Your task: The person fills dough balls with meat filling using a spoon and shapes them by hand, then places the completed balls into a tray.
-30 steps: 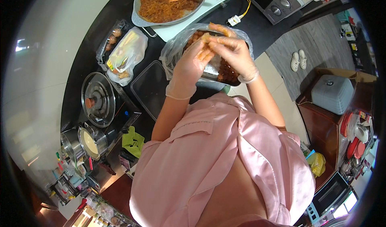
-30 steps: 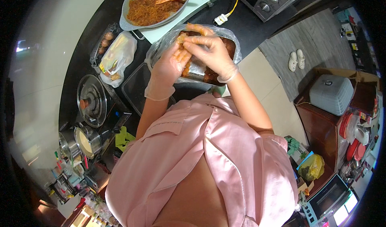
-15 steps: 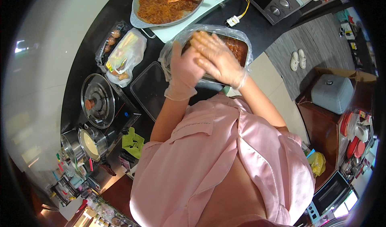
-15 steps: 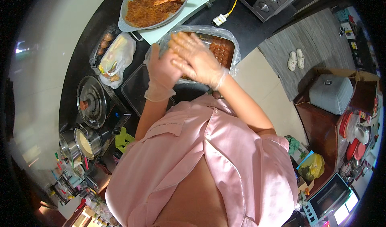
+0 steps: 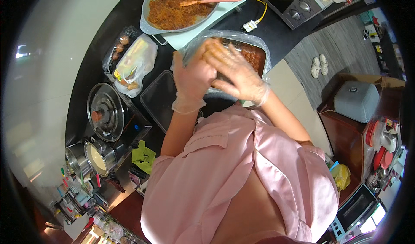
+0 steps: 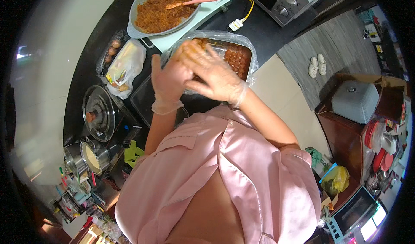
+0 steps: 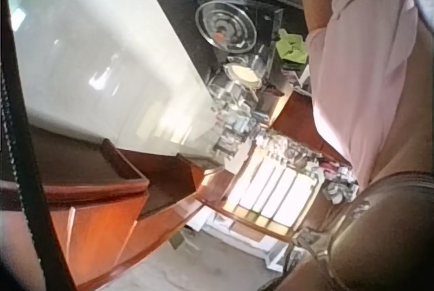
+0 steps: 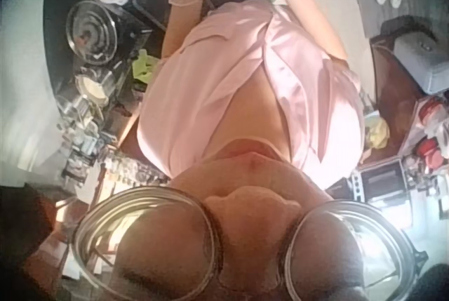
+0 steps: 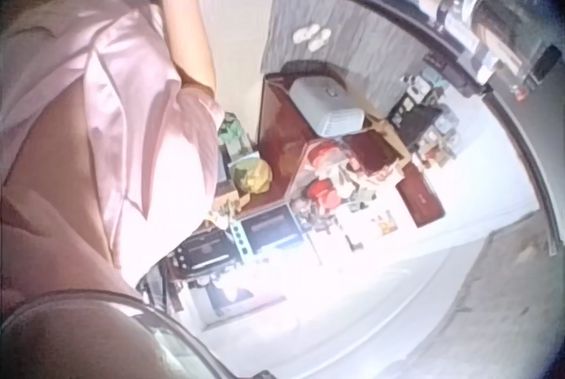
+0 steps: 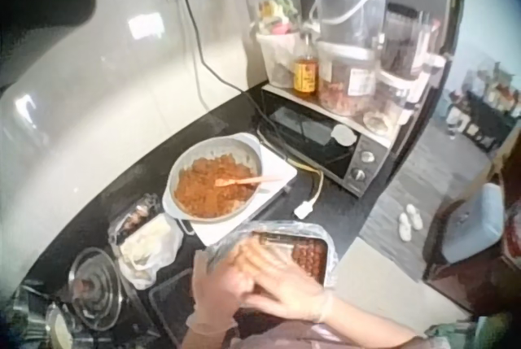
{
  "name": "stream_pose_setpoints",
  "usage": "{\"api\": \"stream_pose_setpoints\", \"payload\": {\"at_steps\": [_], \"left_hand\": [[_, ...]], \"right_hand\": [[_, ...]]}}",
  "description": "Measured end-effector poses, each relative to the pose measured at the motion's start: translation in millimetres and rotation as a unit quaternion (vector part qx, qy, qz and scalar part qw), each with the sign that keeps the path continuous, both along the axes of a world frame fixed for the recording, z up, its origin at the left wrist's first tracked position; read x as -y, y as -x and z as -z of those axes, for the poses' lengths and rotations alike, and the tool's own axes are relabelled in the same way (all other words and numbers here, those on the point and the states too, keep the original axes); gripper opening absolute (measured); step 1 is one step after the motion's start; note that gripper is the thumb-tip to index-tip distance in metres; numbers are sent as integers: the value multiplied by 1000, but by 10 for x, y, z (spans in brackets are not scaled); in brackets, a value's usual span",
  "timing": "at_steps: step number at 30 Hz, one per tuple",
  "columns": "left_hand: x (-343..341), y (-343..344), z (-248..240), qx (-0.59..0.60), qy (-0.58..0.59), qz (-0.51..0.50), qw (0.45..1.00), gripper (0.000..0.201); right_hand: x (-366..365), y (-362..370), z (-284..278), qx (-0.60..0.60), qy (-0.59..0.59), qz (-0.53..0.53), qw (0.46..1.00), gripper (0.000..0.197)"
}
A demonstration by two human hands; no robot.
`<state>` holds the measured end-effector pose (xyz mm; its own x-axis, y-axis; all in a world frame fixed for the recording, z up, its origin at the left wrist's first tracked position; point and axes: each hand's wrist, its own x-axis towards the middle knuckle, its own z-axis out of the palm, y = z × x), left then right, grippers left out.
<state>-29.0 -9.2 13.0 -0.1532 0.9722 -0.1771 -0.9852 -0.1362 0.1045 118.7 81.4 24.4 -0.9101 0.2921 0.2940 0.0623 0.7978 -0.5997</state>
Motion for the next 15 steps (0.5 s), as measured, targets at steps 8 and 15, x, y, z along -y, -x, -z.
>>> {"api": "stream_pose_setpoints", "payload": {"at_steps": [8, 15], "left_hand": [[-8, -57, 105, -252, -11, 91, 963, 93], [-14, -29, -48, -50, 16, 19, 998, 96]], "right_hand": [[-20, -51, 25, 14, -26, 15, 999, 74], [-161, -67, 83, 39, -61, 49, 996, 74]]}}
